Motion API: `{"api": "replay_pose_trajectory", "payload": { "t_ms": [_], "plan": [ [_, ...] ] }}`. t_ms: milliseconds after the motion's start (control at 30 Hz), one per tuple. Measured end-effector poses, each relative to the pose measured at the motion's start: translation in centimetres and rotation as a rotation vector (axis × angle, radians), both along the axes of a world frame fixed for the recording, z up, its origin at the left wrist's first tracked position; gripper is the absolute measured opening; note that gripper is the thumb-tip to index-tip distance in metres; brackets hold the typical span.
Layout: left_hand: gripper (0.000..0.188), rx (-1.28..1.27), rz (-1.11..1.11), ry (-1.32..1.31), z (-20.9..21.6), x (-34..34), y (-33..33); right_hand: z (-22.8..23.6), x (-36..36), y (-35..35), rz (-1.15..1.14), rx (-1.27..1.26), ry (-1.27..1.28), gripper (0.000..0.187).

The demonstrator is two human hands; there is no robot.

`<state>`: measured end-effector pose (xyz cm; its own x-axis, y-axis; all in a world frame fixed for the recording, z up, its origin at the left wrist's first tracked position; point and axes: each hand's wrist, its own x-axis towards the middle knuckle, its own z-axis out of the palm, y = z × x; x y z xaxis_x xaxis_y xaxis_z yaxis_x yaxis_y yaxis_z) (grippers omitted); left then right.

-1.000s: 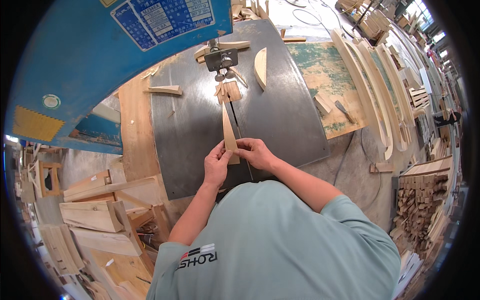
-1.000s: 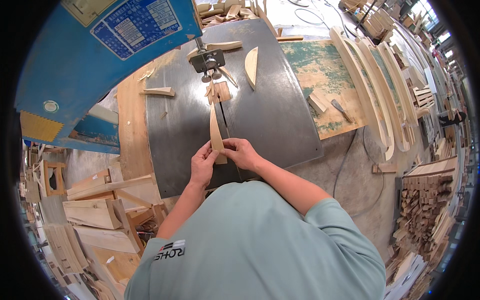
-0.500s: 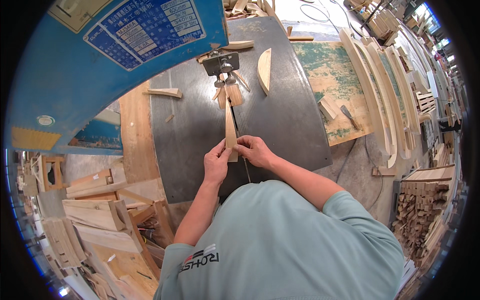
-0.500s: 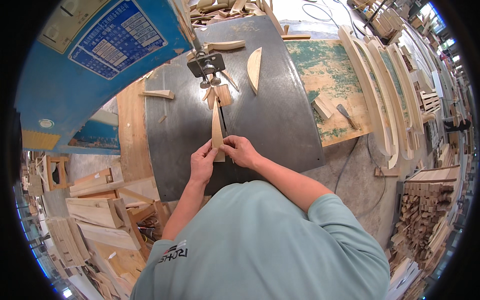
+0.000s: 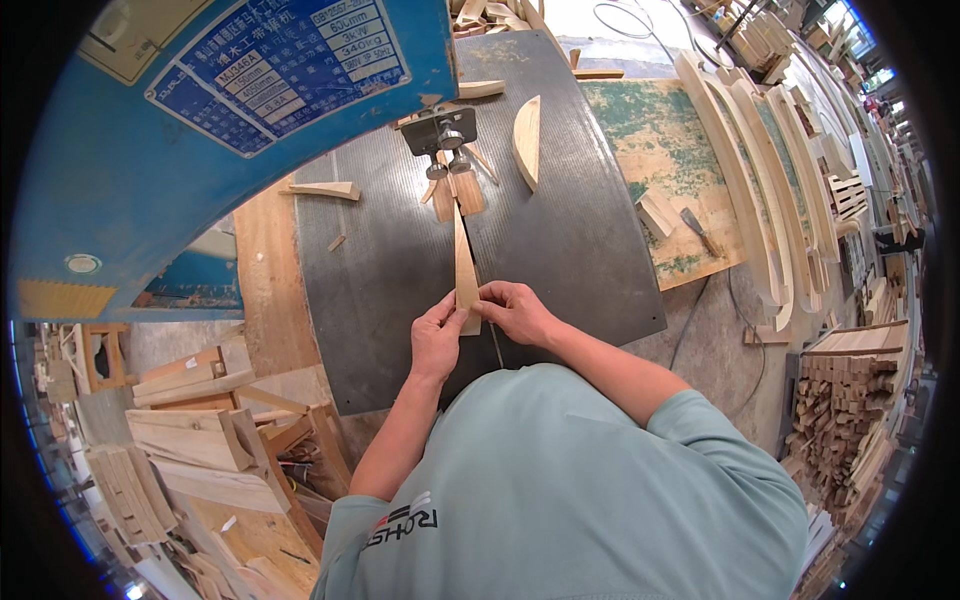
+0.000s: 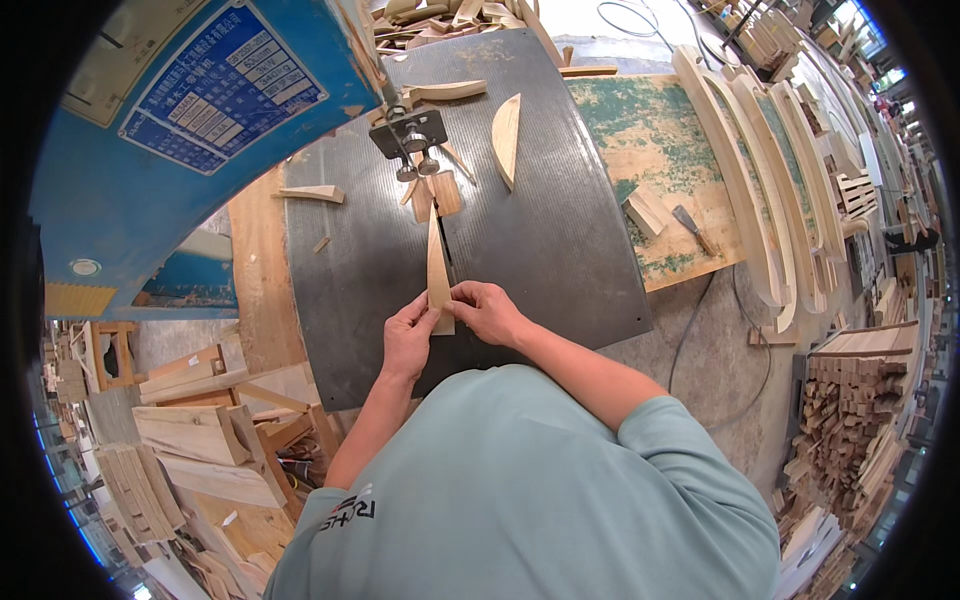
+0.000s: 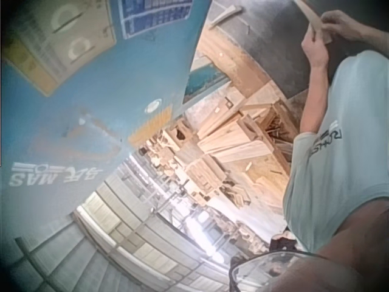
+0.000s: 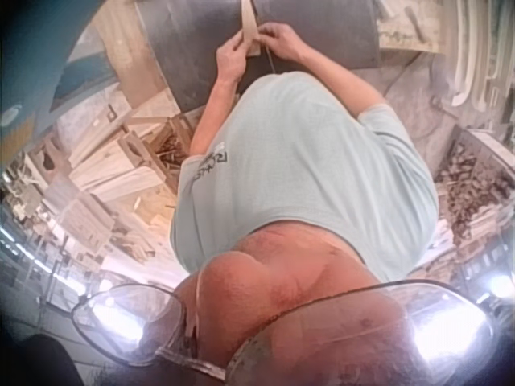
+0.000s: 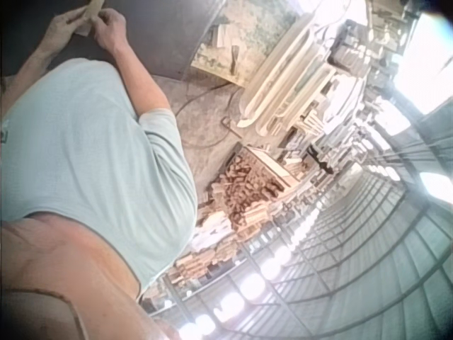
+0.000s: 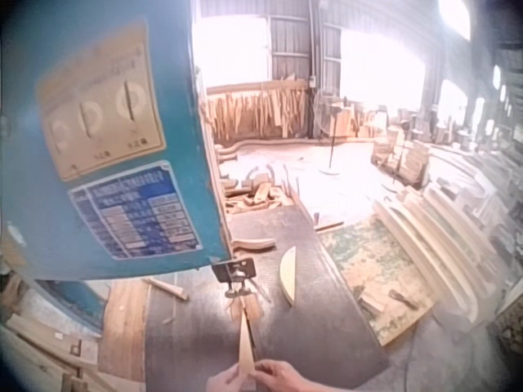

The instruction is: The person uses a band saw to cut a curved shape into a small piece of wood, then brings the piece to a table to test its fit against a long curved wooden component with the help of another worker.

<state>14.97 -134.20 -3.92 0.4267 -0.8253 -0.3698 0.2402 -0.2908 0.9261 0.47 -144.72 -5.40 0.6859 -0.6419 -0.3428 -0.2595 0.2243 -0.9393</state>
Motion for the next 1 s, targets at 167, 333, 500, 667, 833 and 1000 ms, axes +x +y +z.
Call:
{"api": "replay_pose_trajectory", "payload": {
  "t_ms": [167,333,500,667,833,1000],
  "plan": [
    [0.04,-0.012,-0.011,-0.004,-0.3,0.5,-0.3,0.3,0.3,-0.4,0.014,0.009,0.015,0.024],
    [0.04,-0.004,-0.018,-0.011,0.1,0.4,-0.2,-0.5,0.2,-0.2,-0.003,0.002,-0.014,0.023],
    [0.038,-0.017,-0.009,0.014,-0.1,0.6,-0.5,0.1,0.4,-0.3,0.001,-0.011,0.009,0.022],
    [0.038,-0.005,-0.03,-0.018,0.1,0.7,-0.9,-0.2,0.5,-0.5,-0.022,0.002,0.001,0.023],
    [0.038,-0.014,-0.031,-0.025,-0.1,1.1,-1.4,-0.6,1.0,-0.9,-0.02,-0.041,-0.008,0.024],
    [0.038,-0.008,-0.048,-0.014,-0.2,1.4,-2.0,-0.3,1.2,-1.4,-0.029,-0.008,0.02,0.023]
  ]
}}
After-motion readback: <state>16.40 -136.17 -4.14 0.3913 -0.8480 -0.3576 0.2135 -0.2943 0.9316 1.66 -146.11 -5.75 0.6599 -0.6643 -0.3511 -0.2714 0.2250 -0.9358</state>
